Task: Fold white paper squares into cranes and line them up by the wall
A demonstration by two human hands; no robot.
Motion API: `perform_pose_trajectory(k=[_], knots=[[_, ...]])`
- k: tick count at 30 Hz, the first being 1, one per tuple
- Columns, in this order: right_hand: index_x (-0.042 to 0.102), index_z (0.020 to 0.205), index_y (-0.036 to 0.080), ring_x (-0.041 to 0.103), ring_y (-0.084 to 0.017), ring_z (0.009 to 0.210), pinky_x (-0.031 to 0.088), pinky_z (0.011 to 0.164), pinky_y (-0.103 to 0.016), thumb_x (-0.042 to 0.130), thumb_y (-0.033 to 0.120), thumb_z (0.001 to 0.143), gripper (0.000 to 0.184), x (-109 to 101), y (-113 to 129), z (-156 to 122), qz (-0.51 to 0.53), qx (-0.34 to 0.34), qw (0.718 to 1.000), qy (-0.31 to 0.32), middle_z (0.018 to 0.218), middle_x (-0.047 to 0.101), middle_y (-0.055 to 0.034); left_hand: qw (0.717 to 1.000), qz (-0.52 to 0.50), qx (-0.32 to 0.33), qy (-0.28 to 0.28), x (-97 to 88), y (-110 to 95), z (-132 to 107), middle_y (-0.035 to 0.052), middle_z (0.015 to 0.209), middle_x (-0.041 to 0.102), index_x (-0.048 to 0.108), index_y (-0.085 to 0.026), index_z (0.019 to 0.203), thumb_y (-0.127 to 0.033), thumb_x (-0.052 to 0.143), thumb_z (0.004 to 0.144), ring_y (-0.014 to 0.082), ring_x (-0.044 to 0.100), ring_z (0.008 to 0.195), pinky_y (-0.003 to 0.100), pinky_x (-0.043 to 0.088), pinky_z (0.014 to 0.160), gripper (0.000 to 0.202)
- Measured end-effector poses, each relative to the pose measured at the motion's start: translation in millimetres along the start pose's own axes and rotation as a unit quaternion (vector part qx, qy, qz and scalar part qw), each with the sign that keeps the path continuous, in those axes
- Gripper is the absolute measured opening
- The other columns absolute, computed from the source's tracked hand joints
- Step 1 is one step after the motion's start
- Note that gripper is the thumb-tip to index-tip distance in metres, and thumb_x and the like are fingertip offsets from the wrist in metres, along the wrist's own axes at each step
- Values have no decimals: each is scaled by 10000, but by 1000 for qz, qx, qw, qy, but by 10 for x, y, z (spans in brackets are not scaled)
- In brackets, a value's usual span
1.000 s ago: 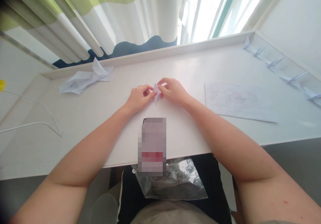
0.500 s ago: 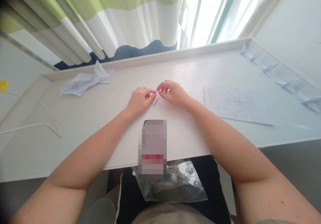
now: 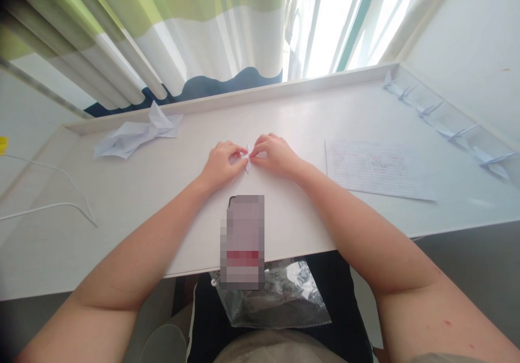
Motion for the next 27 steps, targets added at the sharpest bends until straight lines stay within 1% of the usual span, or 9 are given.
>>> perform_pose_trajectory(k=[2,4,7,10,13,18,21,24,27], knots=[[906,933,286,667,-332,1161,479,1107,-537,755,294,946,152,-8,8,-8,-20,4,1000,2,1185,821,-87,1000,-3,2,2,-1,1,-6,67,1096,758,797,-257,1119,-305,713,953,299,629,1142,491,481,1122,192],[904,929,299,631,-370,1300,455,1155,-583,759,305,967,150,-21,35,-17,-35,-1,999,8,1322,808,-80,1000,-3,7,0,-3,-1,-13,73,1128,758,796,-256,1120,-316,734,942,307,625,1160,498,480,1127,198],[890,956,316,603,-373,1420,422,1211,-622,714,289,1010,186,-29,93,-27,-47,-28,998,30,1417,797,-39,1000,-2,19,-10,-6,-5,-23,79,1173,756,799,-268,1152,-332,743,946,315,616,1195,503,484,1135,223],[874,1101,314,663,-333,1399,435,1232,-601,648,242,1032,247,-22,114,-29,-45,-33,997,50,1335,838,-27,1000,1,29,-10,-2,-3,-25,75,1178,757,818,-280,1166,-340,731,967,307,619,1205,497,487,1145,225],[849,1193,292,699,-309,1377,445,1254,-574,613,215,1033,295,-19,111,-30,-42,-20,998,47,1316,846,-39,999,2,35,-9,0,8,-16,73,1191,771,838,-280,1166,-340,722,983,300,637,1211,492,495,1146,225],[771,1224,249,718,-333,1349,507,1215,-564,613,274,1037,246,-9,99,-30,-38,5,998,46,1448,786,-107,999,-23,43,-18,-8,21,-1,69,1215,815,845,-259,1068,-350,749,986,288,682,1228,478,501,1170,156],[725,1265,235,682,-358,1416,476,1242,-600,603,290,1044,258,1,78,-18,-39,2,998,47,1511,747,-137,999,-19,42,-20,-9,21,0,66,1218,827,850,-262,1019,-347,758,986,287,690,1236,483,500,1176,130],[682,1384,230,674,-376,1419,471,1238,-619,631,312,1032,365,1,42,-6,-40,1,998,37,1495,750,-151,999,-8,42,-22,-12,13,1,59,1213,834,855,-274,1004,-342,764,984,289,690,1235,489,503,1170,116],[634,1515,230,649,-371,1452,471,1246,-605,638,356,1046,486,4,16,-6,-48,-2,998,33,1549,718,-152,999,-3,41,-21,-13,4,1,58,1220,838,854,-274,1010,-343,758,990,289,691,1233,498,502,1168,120]])
Point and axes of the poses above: each hand's wrist, its own z-axis towards the middle knuckle, its own x-axis out of the palm, y = z × x, the point moved 4 cm from there along z, towards the middle knuckle
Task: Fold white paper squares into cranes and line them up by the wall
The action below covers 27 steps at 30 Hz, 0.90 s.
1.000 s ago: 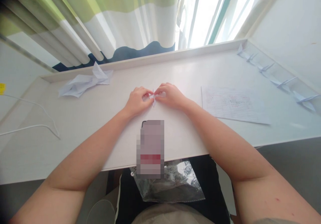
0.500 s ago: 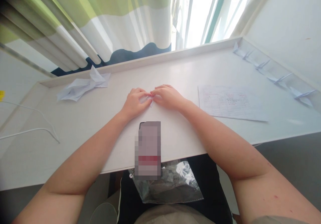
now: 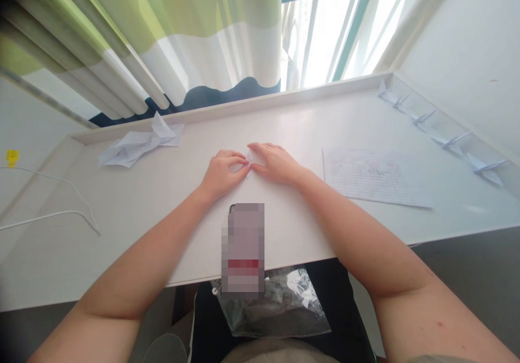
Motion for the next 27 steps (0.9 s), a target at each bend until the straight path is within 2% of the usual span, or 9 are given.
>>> perform_pose_trajectory(k=[5,9,11,13,15,18,22,25,27], knots=[[708,1488,271,531,-389,1581,412,1300,-637,543,394,1115,427,30,7,-12,-53,-7,998,41,1684,614,-106,1000,2,-1,5,13,-8,0,62,1199,840,858,-273,1010,-339,757,984,295,692,1228,505,504,1155,124],[631,1598,254,433,-433,1652,379,1326,-670,526,425,1124,515,21,18,-14,-82,15,995,63,1752,537,-111,1000,4,-3,4,11,15,-7,65,1211,834,861,-273,1015,-299,734,974,303,692,1243,523,508,1176,136],[612,1619,254,434,-425,1656,375,1339,-660,522,432,1125,533,14,17,-14,-87,18,994,69,1757,532,-105,1000,-8,1,-1,-7,39,-9,67,1198,837,862,-263,1046,-188,650,976,288,704,1237,501,527,1175,235],[603,1629,254,447,-412,1651,383,1345,-643,525,446,1123,546,13,2,-16,-90,15,993,70,1758,532,-100,1000,-21,6,-6,-26,65,-6,72,1231,834,855,-243,1130,-47,577,910,272,709,1249,471,549,1174,406],[599,1633,255,452,-405,1651,391,1345,-635,519,450,1124,551,18,-24,-19,-90,10,994,64,1754,538,-97,999,-26,22,-3,-30,76,-1,73,1299,826,850,-235,1167,25,563,837,261,702,1307,456,543,1209,509],[593,1640,230,467,-410,1640,393,1341,-645,490,448,1132,562,32,-69,-26,-86,-3,995,53,1744,547,-120,999,-24,41,5,-8,77,9,68,1359,819,864,-248,1110,5,602,857,265,696,1369,482,528,1252,444],[594,1644,225,489,-385,1626,409,1327,-642,498,396,1124,555,11,-125,-22,-59,-7,998,33,1731,559,-137,998,-25,48,21,26,75,17,50,1336,840,874,-266,1049,-14,624,891,271,723,1378,522,528,1265,388],[705,1526,287,552,-355,1571,437,1295,-646,594,305,1068,472,-58,-132,-4,-28,-28,999,1,1680,622,-103,998,-37,45,26,22,60,12,44,1311,851,871,-264,1056,-29,621,911,266,734,1384,511,525,1268,373],[833,1285,309,623,-348,1491,460,1261,-651,639,275,1040,314,-96,-120,9,-13,-47,999,-9,1573,716,-79,998,-38,38,24,6,31,1,42,1309,853,862,-268,1049,-89,646,942,269,732,1392,525,495,1287,301]])
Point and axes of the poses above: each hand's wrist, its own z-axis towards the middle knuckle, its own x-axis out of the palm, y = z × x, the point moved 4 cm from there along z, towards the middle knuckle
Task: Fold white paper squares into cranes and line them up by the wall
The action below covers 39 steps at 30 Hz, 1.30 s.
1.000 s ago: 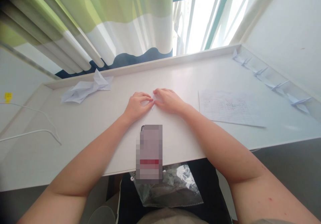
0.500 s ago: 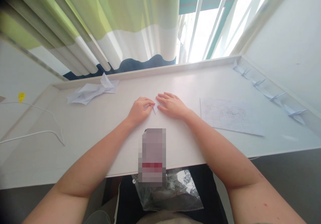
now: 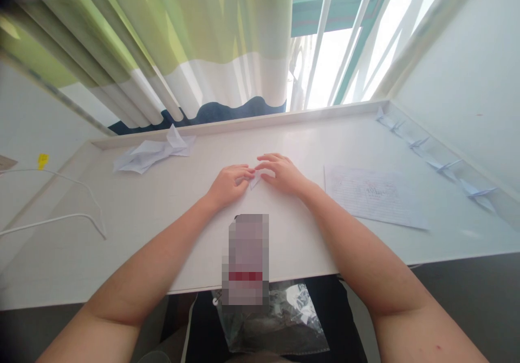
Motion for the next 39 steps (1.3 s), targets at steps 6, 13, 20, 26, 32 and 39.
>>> perform_pose_trajectory(k=[6,13,20,26,32,39], knots=[[877,1102,325,728,-309,1317,510,1193,-585,685,231,1006,234,1,30,9,35,-25,999,24,1351,834,-44,999,17,-33,9,-22,-91,-36,72,1381,826,825,-252,1085,-325,738,1000,301,697,1443,616,347,1351,142],[874,1098,332,714,-313,1236,486,1148,-562,702,274,1027,195,19,67,-4,3,-4,999,38,1270,829,-58,999,49,14,13,-24,-45,-13,45,1368,832,838,-266,1044,-135,655,972,278,680,1457,554,411,1301,235],[866,1108,306,689,-322,1170,470,1117,-536,704,313,1043,175,33,88,1,-7,-1,999,33,1202,809,-91,998,53,23,-15,-27,-51,-2,49,1293,849,845,-256,991,-275,757,1002,300,692,1412,531,450,1242,91],[855,1159,314,688,-317,1126,476,1078,-524,715,355,1055,179,59,96,-3,0,5,1000,17,1184,795,-91,998,49,28,-9,6,-14,21,54,1196,863,845,-245,1000,-276,743,1041,287,738,1340,492,479,1200,115],[859,1043,278,689,-323,1116,474,1058,-516,702,297,1048,158,80,106,29,-8,20,1000,3,1137,798,-99,999,38,33,10,13,9,32,87,1213,845,798,-211,1011,-248,600,1103,274,768,1215,475,516,1148,221],[798,970,244,671,-336,1093,501,1032,-518,715,280,960,91,134,93,91,12,86,996,-32,1060,775,-103,999,13,-29,-34,39,61,55,91,1215,814,754,-223,1214,-182,639,1025,290,708,1215,477,540,1123,225]])
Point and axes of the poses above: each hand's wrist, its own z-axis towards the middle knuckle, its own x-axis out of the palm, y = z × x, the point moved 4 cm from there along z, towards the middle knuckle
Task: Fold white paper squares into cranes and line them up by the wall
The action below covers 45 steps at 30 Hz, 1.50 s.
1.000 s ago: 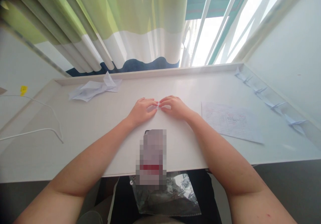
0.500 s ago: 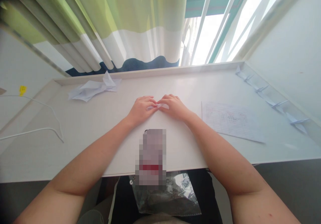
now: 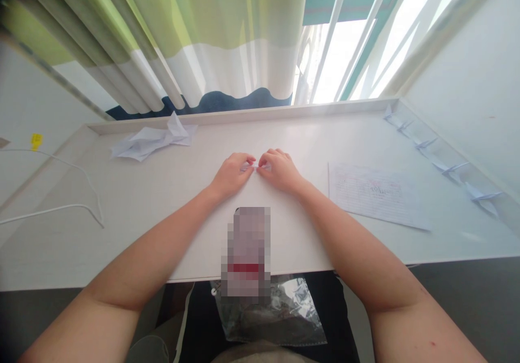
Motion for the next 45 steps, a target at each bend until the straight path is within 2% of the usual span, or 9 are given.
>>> perform_pose_trajectory(k=[5,9,15,21,23,29,34,39,45], knots=[[817,1289,257,643,-368,1215,493,1141,-567,766,278,894,399,25,-60,23,33,41,998,-16,1206,755,-120,996,10,-87,-21,-14,71,25,99,1309,790,788,-242,1240,-295,788,950,345,634,1319,541,501,1181,295],[877,1174,292,631,-371,1281,465,1198,-579,735,260,918,294,24,-56,20,36,53,998,9,1257,747,-113,997,14,-74,-7,-21,38,16,71,1312,790,839,-283,1109,-348,779,979,341,625,1328,555,472,1206,157],[881,1033,289,678,-342,1194,484,1158,-548,722,225,901,216,-9,-15,-5,51,30,998,6,1161,792,-83,997,20,-75,-7,-22,30,1,56,1299,800,845,-285,1008,-335,804,968,325,636,1310,542,466,1203,76],[891,974,282,710,-327,1148,505,1109,-527,736,243,958,161,-17,-6,-20,19,-23,1000,8,1159,823,-80,998,62,8,0,-31,-22,-18,64,1299,817,852,-269,949,-308,736,1027,305,658,1286,510,496,1145,146],[894,995,287,707,-336,1165,505,1100,-531,743,258,977,155,-22,0,-22,1,-30,999,14,1173,829,-80,997,68,29,10,-31,-40,-24,62,1272,832,859,-265,976,-298,718,1041,296,678,1266,492,511,1123,159],[871,987,256,714,-327,1139,512,1090,-514,695,242,1004,177,-53,24,-25,1,-25,1000,8,1170,832,-97,997,55,38,25,-40,-61,-15,60,1204,862,856,-271,1142,-246,672,1046,279,741,1198,468,534,1088,209],[852,933,259,721,-301,1072,526,1070,-486,684,234,978,175,-94,10,-25,31,-33,999,11,1105,848,-76,990,94,93,57,-79,-154,-67,48,1267,854,862,-310,1139,-237,634,1025,286,746,1232,534,426,1201,265],[864,1052,273,733,-297,1126,529,1103,-488,627,208,989,253,-108,-19,-42,45,-50,998,20,1149,848,-72,980,143,114,76,-88,-209,-96,83,1346,816,857,-288,1161,-273,630,1027,318,698,1295,532,430,1168,264],[857,1138,283,744,-286,1167,533,1142,-499,646,141,902,347,-95,-33,-75,74,-73,994,30,1199,847,-53,976,152,125,88,-56,-134,-24,97,1264,821,825,-243,1182,-271,547,1116,290,696,1194,461,509,1049,287]])
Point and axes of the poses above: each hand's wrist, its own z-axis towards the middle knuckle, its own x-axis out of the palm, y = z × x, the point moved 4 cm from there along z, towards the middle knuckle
